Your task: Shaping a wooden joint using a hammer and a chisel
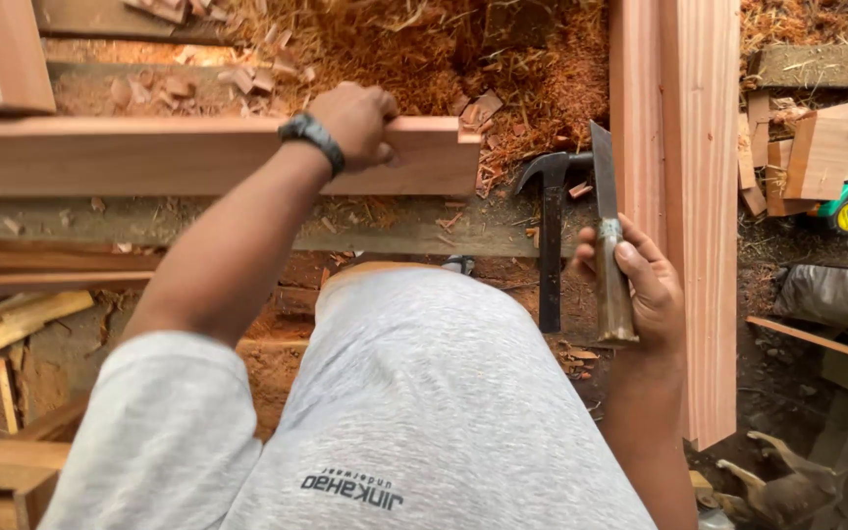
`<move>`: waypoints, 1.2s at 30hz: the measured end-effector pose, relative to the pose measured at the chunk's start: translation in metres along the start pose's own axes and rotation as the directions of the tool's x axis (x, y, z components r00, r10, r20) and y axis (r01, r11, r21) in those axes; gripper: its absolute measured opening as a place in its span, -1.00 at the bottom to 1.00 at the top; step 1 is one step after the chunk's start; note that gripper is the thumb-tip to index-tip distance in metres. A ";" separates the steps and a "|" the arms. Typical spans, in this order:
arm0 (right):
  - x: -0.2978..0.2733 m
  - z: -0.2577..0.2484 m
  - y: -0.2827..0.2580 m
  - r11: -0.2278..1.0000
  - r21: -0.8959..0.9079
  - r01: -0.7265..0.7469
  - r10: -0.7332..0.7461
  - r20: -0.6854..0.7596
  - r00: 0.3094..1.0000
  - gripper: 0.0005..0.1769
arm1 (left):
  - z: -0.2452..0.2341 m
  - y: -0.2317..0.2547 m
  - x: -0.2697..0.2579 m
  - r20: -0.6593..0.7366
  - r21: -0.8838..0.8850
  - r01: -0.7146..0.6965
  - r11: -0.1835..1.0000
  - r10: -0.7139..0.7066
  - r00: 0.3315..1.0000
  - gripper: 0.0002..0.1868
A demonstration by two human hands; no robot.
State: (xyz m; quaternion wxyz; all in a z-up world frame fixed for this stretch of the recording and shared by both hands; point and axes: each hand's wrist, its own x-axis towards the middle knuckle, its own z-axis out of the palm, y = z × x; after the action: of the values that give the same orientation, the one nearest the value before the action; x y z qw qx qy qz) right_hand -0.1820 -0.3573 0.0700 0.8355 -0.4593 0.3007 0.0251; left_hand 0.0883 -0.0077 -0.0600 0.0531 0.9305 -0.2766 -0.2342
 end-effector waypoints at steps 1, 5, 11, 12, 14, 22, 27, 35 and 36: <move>-0.003 -0.006 0.002 1.000 0.030 -0.010 0.008 0.040 0.999 -0.43 | -0.003 0.005 -0.013 -0.023 0.012 -0.009 1.000 0.009 1.000 -0.46; -0.011 -0.003 0.002 0.999 0.028 0.020 -0.024 0.126 0.992 -0.43 | 0.039 0.012 -0.042 -0.459 0.141 -0.182 0.973 0.227 0.859 -0.78; -0.007 -0.010 0.027 0.998 -0.049 0.043 -0.033 0.177 0.984 -0.32 | 0.045 0.055 -0.080 -0.495 0.094 -0.166 0.982 0.191 0.848 -0.53; -0.007 -0.010 0.028 0.998 -0.049 0.035 -0.027 0.163 0.986 -0.32 | 0.057 0.051 -0.076 -0.485 0.088 -0.176 0.981 0.196 0.853 -0.53; -0.004 -0.009 0.031 0.995 -0.094 0.030 -0.010 0.200 0.980 -0.31 | 0.081 0.040 -0.072 -0.462 0.011 -0.169 0.986 0.155 0.873 -0.44; -0.001 0.008 0.032 0.991 -0.137 -0.004 0.034 0.213 0.976 -0.21 | 0.062 0.042 -0.083 -0.387 -0.021 -0.180 0.983 0.158 0.908 -0.21; 0.007 0.027 0.046 0.979 -0.200 0.024 0.024 0.237 0.971 -0.24 | 0.036 0.086 -0.086 -0.389 -0.205 -0.189 0.960 0.097 0.916 -0.14; 0.007 0.064 0.040 0.966 -0.226 0.122 -0.075 0.208 0.975 -0.32 | 0.013 0.152 -0.069 -0.541 -0.191 -0.690 0.699 0.511 0.667 -0.04; 0.005 0.060 0.037 0.967 -0.225 0.122 -0.073 0.211 0.975 -0.32 | 0.012 0.141 -0.070 -0.541 -0.190 -0.688 0.701 0.510 0.669 -0.04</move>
State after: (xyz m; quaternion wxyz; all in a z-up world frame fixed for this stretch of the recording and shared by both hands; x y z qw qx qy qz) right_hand -0.1614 -0.2906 0.0636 0.8010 -0.5650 0.1867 0.0656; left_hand -0.0381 -0.0879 -0.0099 0.3690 0.7819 -0.5015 -0.0300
